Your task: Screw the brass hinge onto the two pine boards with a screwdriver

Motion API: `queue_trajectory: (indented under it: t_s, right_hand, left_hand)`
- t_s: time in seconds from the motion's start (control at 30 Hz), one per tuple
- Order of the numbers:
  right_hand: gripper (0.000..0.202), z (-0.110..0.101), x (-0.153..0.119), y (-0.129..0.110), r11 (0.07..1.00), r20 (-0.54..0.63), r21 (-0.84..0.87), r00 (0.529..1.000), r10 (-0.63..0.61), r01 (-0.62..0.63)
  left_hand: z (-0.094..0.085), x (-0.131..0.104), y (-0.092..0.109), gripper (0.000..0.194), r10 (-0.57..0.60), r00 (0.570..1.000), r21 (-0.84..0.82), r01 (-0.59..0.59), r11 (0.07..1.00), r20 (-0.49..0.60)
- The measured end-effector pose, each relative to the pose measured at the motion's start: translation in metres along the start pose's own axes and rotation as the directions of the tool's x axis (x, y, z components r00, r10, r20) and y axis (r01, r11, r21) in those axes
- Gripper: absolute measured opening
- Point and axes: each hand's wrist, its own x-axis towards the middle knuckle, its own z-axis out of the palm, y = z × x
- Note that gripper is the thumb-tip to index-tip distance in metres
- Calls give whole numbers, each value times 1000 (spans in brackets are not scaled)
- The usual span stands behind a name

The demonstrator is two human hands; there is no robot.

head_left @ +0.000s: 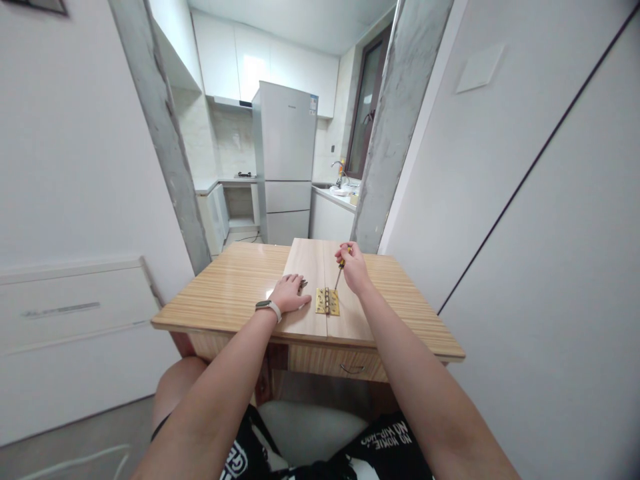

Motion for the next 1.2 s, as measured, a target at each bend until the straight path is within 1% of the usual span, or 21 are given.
queue_trajectory:
  t_s: [0.13,0.37,0.5,0.6,0.7,0.87,0.97,1.2]
  right_hand:
    - [50,3,4,0,996,-3,71,998,62,-61]
    - [45,8,4,1,999,-43,42,999,30,-28]
    - [45,11,3,0,999,-32,24,999,27,-27]
    - [43,11,3,-2,998,-4,42,999,40,-40]
    - [48,10,4,-3,996,12,60,998,66,-66]
    - [45,9,5,-1,998,-23,1,998,58,-58]
    - [46,11,3,-2,998,-43,11,998,55,-54]
    - [41,13,-1,-8,998,-9,-8,998,65,-65]
  left_hand:
    - [1,-1,0,81,-5,1000,1,5,1000,0]
    - [1,-2,1,79,-3,1000,6,3,1000,-8]
    - [0,-2,1,77,0,1000,5,0,1000,-11]
    - [0,-3,1,76,-3,1000,2,4,1000,-14]
    - [-1,-4,1,76,-4,1000,4,4,1000,-16]
    - [-3,-5,4,74,-8,1000,-1,8,1000,-14]
    - [-5,-6,6,74,-13,1000,-9,13,1000,-1]
    - [-5,-6,6,72,-10,1000,-5,10,1000,-10]
